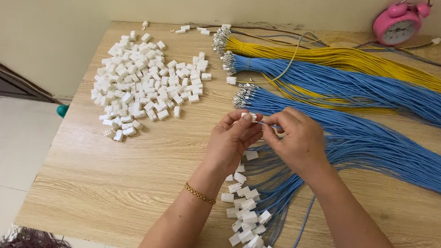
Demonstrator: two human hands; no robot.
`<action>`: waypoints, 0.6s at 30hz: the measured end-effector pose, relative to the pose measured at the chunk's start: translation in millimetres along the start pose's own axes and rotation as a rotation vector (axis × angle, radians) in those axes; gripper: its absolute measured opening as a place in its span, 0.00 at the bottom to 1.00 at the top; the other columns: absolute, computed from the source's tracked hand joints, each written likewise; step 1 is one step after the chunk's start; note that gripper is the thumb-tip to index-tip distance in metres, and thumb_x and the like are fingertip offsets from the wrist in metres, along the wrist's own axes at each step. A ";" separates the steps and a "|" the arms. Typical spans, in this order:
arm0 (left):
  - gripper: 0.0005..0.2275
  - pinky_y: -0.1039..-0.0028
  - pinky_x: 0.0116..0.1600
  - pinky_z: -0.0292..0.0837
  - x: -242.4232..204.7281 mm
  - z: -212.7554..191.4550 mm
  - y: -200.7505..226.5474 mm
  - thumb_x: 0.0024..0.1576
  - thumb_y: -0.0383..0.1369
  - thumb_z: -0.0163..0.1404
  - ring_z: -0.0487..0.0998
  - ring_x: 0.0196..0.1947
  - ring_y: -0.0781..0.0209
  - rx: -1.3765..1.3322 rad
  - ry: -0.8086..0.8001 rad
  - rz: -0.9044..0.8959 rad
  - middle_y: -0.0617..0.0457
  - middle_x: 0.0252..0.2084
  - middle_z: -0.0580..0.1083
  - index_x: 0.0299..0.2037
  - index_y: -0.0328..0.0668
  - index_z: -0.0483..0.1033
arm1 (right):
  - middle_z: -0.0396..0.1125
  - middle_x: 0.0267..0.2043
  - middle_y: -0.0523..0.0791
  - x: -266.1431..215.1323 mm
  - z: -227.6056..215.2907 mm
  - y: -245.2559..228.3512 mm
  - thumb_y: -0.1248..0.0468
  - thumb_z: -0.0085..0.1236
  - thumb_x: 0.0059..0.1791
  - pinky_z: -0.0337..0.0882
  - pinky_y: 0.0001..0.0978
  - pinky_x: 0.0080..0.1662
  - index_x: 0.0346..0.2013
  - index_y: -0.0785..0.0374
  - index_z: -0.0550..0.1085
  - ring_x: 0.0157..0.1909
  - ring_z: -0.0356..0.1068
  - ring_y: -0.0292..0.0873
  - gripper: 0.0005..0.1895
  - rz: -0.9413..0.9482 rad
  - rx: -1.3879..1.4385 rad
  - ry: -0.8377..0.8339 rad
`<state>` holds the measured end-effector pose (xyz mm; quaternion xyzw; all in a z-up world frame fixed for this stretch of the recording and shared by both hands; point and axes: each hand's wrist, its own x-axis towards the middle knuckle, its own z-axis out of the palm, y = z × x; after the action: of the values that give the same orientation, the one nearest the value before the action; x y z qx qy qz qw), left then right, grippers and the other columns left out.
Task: Assembling white plastic connectors onto the ends of blue wires.
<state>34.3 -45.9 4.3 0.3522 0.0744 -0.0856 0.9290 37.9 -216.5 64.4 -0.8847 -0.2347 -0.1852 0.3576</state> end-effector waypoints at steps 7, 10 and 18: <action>0.09 0.62 0.55 0.80 -5.8 3.3 -4.5 0.64 0.30 0.51 0.80 0.46 0.55 0.008 0.019 0.022 0.43 0.49 0.77 0.49 0.34 0.70 | 0.71 0.31 0.44 -6.0 5.7 -0.4 0.64 0.63 0.48 0.71 0.36 0.31 0.36 0.62 0.78 0.30 0.73 0.45 0.05 0.037 0.023 -0.049; 0.09 0.63 0.54 0.80 -8.6 -0.5 -8.8 0.64 0.31 0.51 0.80 0.47 0.55 0.029 0.073 -0.001 0.43 0.50 0.77 0.49 0.34 0.70 | 0.71 0.32 0.44 -14.5 14.8 2.0 0.62 0.62 0.50 0.72 0.35 0.32 0.37 0.63 0.77 0.31 0.74 0.44 0.07 0.052 0.118 -0.040; 0.09 0.64 0.54 0.80 -18.0 -9.3 -4.6 0.63 0.30 0.50 0.80 0.48 0.53 0.048 0.081 -0.004 0.41 0.51 0.76 0.50 0.38 0.68 | 0.72 0.36 0.45 -17.3 15.8 1.9 0.62 0.61 0.49 0.72 0.38 0.38 0.37 0.63 0.77 0.38 0.73 0.47 0.07 0.123 0.176 -0.124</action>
<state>15.1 -41.2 -1.9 0.3772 0.1106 -0.0746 0.9165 27.3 -211.2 44.1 -0.8723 -0.2172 -0.0868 0.4295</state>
